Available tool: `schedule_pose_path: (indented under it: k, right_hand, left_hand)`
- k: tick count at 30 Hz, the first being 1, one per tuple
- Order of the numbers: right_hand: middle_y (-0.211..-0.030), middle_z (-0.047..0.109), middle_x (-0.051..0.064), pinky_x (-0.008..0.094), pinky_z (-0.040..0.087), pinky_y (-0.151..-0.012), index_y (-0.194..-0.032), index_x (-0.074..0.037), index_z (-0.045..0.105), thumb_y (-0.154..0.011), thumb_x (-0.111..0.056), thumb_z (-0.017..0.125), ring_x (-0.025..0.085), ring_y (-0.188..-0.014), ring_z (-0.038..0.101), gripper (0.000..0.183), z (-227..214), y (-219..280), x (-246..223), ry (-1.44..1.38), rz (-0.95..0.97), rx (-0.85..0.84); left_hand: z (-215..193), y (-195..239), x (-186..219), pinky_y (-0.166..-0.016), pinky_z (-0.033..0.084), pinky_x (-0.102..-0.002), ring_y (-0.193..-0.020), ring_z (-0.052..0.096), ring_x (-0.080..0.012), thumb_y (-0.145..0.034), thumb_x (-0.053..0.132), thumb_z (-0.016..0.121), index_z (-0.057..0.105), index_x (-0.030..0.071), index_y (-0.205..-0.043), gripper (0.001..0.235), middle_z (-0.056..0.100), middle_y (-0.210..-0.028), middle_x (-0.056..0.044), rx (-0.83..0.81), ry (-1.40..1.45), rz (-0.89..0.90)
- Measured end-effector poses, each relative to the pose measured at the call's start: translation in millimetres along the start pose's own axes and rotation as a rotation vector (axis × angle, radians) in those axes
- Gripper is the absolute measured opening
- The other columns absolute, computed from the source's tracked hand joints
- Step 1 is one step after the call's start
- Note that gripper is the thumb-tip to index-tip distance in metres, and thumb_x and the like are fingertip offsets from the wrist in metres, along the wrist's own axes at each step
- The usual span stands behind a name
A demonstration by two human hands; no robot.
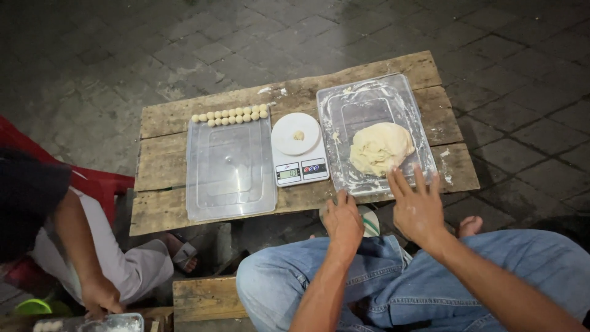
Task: The person tears small pieces of dough from a larger mass, weighs each piece on a digital scale, rolls it into a ball, and places it in a tray. This process is repeated multiple times throughout the clip.
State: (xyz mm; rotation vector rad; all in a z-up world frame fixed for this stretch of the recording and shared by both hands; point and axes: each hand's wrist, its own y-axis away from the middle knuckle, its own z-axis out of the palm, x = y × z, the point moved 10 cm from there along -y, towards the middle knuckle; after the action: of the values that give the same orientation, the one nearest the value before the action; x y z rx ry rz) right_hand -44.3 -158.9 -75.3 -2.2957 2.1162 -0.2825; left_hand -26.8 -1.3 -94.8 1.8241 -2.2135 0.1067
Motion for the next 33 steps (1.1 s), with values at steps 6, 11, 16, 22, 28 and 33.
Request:
schedule_pose_path:
  k: [6, 11, 16, 22, 28, 33]
  right_hand:
    - [-0.166, 0.045, -0.002, 0.071, 0.015, -0.123, -0.16, -0.024, 0.044, -0.088, -0.023, 0.048, 0.043, -0.156, 0.031, 0.072, -8, 0, -1, -0.01, 0.01, 0.07]
    - [-0.159, 0.051, -0.007, 0.067, 0.022, -0.115, -0.151, -0.027, 0.053, -0.082, -0.024, 0.048, 0.038, -0.153, 0.038, 0.069, 12, -4, -10, 0.018, -0.024, 0.123]
    - [-0.148, 0.062, 0.001, 0.068, 0.034, -0.109, -0.146, -0.019, 0.059, -0.075, -0.03, 0.055, 0.042, -0.144, 0.046, 0.072, 23, 1, 25, 0.004, 0.053, 0.058]
    - [-0.146, 0.061, 0.001, 0.077, 0.025, -0.113, -0.143, -0.018, 0.058, -0.076, -0.041, 0.054, 0.05, -0.147, 0.037, 0.071, 76, 6, 21, 0.001, 0.146, -0.123]
    - [-0.147, 0.063, -0.005, 0.072, 0.02, -0.116, -0.145, -0.024, 0.061, -0.079, -0.029, 0.054, 0.045, -0.148, 0.039, 0.066, 43, -9, -63, -0.159, -0.054, -0.11]
    - [-0.157, 0.052, -0.009, 0.072, 0.015, -0.121, -0.153, -0.027, 0.053, -0.089, -0.026, 0.052, 0.044, -0.152, 0.031, 0.064, 68, -23, -61, -0.323, -0.027, -0.174]
  left_hand:
    - [31, -2, 2, -0.084, 0.053, -0.045, -0.113, 0.056, -0.041, -0.084, 0.02, 0.077, 0.062, 0.003, -0.133, 0.054, 0.048, -0.141, -0.012, -0.014, -0.068, -0.002]
    - [25, -1, 3, -0.086, 0.051, -0.049, -0.114, 0.053, -0.0445, -0.082, 0.012, 0.074, 0.058, -0.003, -0.136, 0.058, 0.044, -0.143, -0.014, -0.002, -0.008, 0.012]
    - [21, 1, 3, -0.083, 0.05, -0.046, -0.112, 0.054, -0.0424, -0.083, 0.012, 0.075, 0.06, -0.002, -0.134, 0.055, 0.044, -0.141, -0.013, -0.013, 0.006, 0.014]
    - [19, 1, 3, -0.074, 0.052, -0.045, -0.103, 0.056, -0.0407, -0.079, 0.012, 0.075, 0.064, -0.002, -0.125, 0.049, 0.047, -0.133, -0.012, 0.069, -0.002, 0.032]
    - [19, 2, 1, -0.07, 0.054, -0.043, -0.099, 0.059, -0.0365, -0.078, 0.014, 0.077, 0.068, 0.003, -0.123, 0.047, 0.05, -0.13, -0.008, 0.153, -0.067, 0.051]
    - [15, -1, -11, -0.065, 0.055, -0.043, -0.096, 0.06, -0.0361, -0.077, 0.012, 0.077, 0.072, 0.008, -0.119, 0.043, 0.052, -0.132, -0.002, 0.158, -0.017, 0.052]
